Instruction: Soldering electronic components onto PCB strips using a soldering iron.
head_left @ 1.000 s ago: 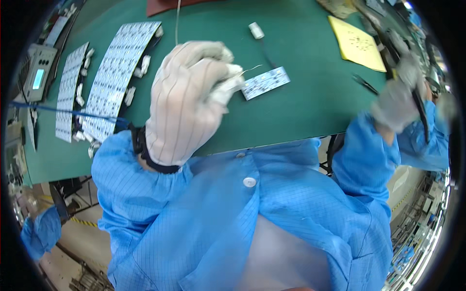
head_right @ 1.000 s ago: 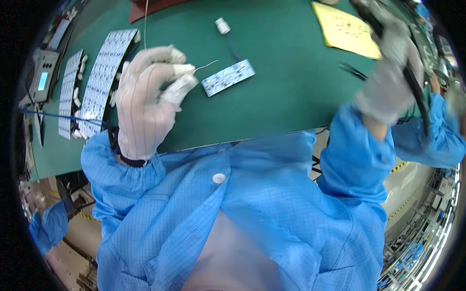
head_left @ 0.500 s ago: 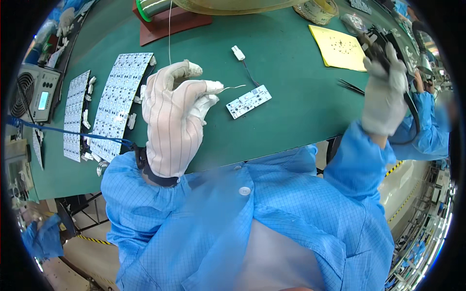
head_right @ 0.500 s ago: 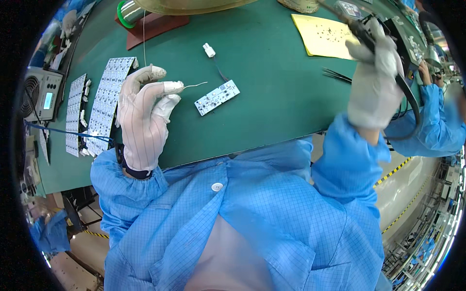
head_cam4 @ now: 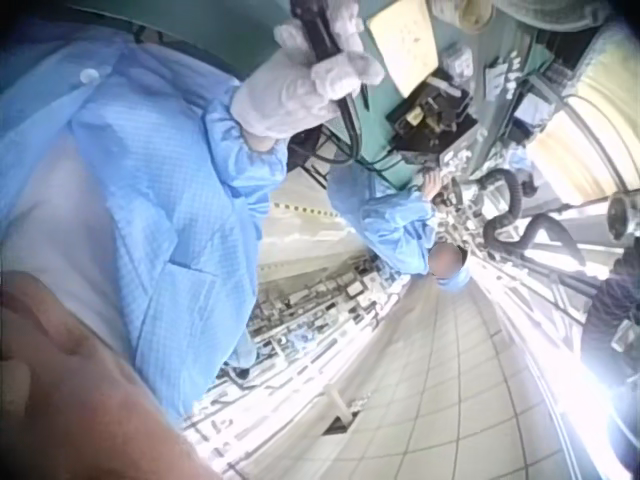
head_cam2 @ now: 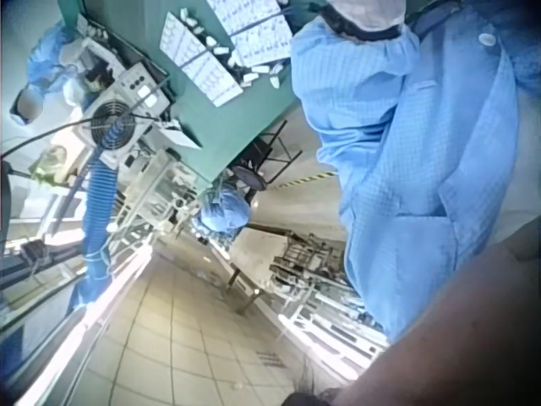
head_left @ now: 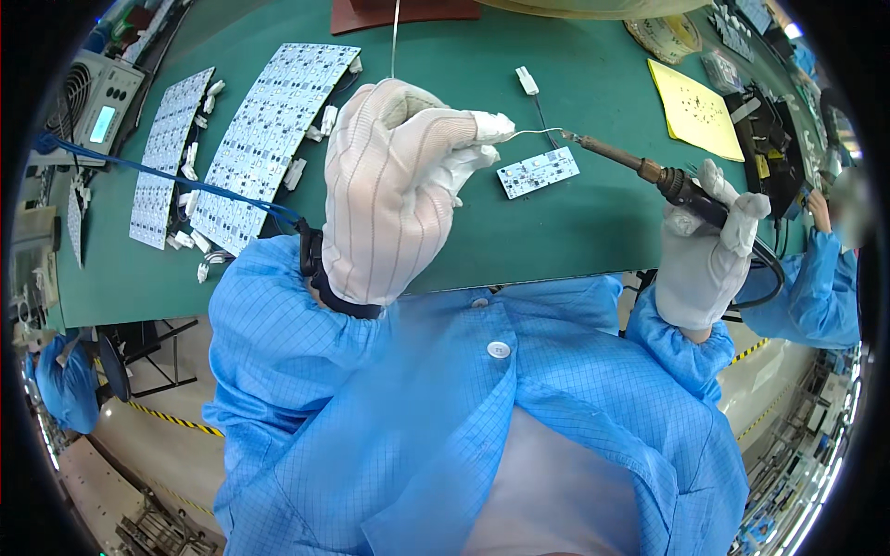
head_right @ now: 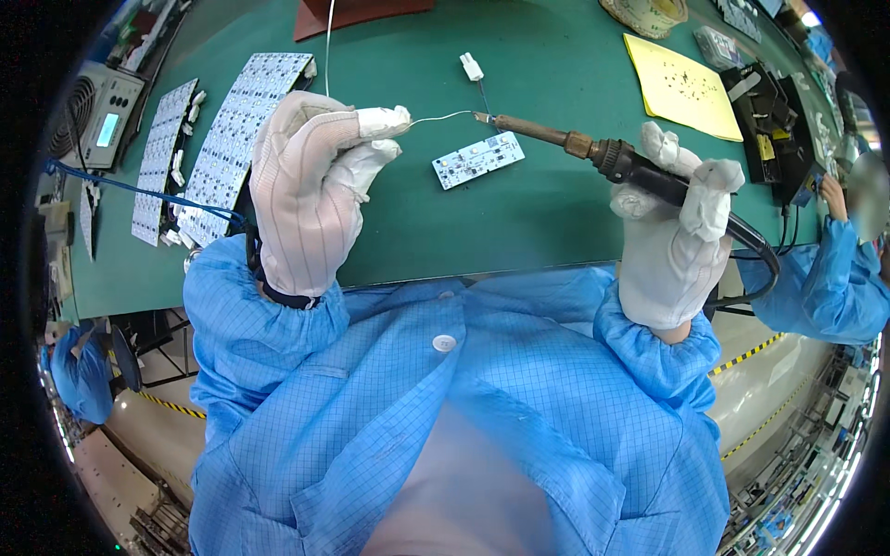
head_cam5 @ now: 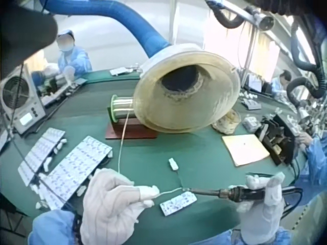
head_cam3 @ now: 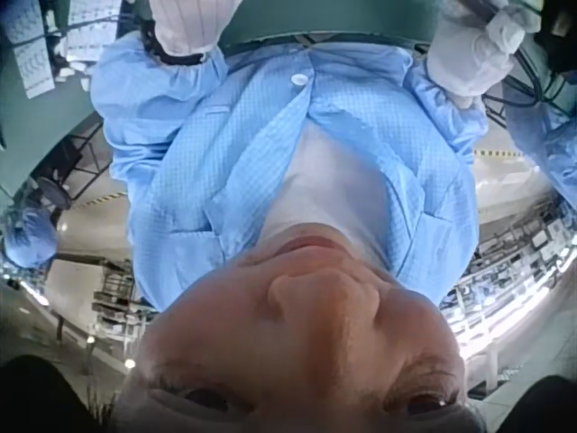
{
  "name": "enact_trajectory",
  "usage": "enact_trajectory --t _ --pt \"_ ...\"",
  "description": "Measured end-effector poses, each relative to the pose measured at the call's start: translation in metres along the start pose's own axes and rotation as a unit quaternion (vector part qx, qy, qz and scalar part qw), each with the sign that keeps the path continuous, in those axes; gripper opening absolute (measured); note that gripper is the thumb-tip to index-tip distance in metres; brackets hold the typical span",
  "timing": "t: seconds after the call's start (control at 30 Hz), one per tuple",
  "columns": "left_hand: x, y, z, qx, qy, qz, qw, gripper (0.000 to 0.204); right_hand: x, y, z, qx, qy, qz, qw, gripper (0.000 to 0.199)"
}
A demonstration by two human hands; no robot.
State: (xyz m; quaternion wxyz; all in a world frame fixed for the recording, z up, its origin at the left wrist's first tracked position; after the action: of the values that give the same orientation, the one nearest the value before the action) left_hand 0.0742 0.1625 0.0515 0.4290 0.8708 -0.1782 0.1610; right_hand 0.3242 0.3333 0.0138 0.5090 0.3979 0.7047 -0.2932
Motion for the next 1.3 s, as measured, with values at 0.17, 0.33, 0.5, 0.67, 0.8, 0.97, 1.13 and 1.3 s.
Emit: enact_trajectory --t 0.17,0.33,0.5,0.67,0.8,0.97,1.13,1.3 --pt "0.0 0.001 0.001 0.002 -0.012 0.001 1.0 0.026 -0.004 -0.007 -0.003 -0.038 0.04 -0.011 0.998 0.026" --pt "0.0 -0.001 0.0 -0.004 -0.005 0.018 1.0 0.026 -0.009 -0.016 -0.007 -0.07 -0.013 -0.173 0.982 0.029" --pt "0.001 -0.001 0.0 -0.009 0.008 0.016 1.0 0.026 -0.015 -0.024 -0.006 -0.053 -0.058 -0.106 0.991 0.048" --pt "0.001 -0.003 0.0 -0.002 0.011 0.012 1.0 0.026 -0.014 -0.028 -0.007 0.0 -0.07 -0.147 0.987 0.051" --pt "0.001 -0.003 -0.002 0.005 0.006 0.013 1.0 0.025 -0.017 -0.031 -0.006 0.032 -0.033 -0.078 0.996 0.037" --pt "0.0 0.0 -0.001 -0.034 0.056 0.02 0.998 0.024 -0.017 -0.021 -0.011 -0.032 -0.008 0.101 0.994 0.03" --pt "0.0 -0.002 -0.004 -0.043 0.102 0.034 0.993 0.034 -0.036 0.027 -0.028 0.053 0.136 0.646 0.749 0.052" --pt "0.003 -0.003 -0.005 -0.048 0.078 -0.042 0.995 0.027 -0.014 0.119 -0.048 0.16 -0.02 0.236 0.958 0.035"
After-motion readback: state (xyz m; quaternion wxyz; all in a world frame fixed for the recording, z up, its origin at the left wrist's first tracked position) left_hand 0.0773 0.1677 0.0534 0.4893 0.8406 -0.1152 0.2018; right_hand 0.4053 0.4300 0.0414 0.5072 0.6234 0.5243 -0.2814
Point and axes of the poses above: each hand's wrist, its own z-axis away from the middle knuckle, its own y-axis out of the back of the hand, x = y × z, the point moved 5 cm from there along -z, towards the middle knuckle, and after that the axes turned 15 degrees about -x, right-handed, at the moved point
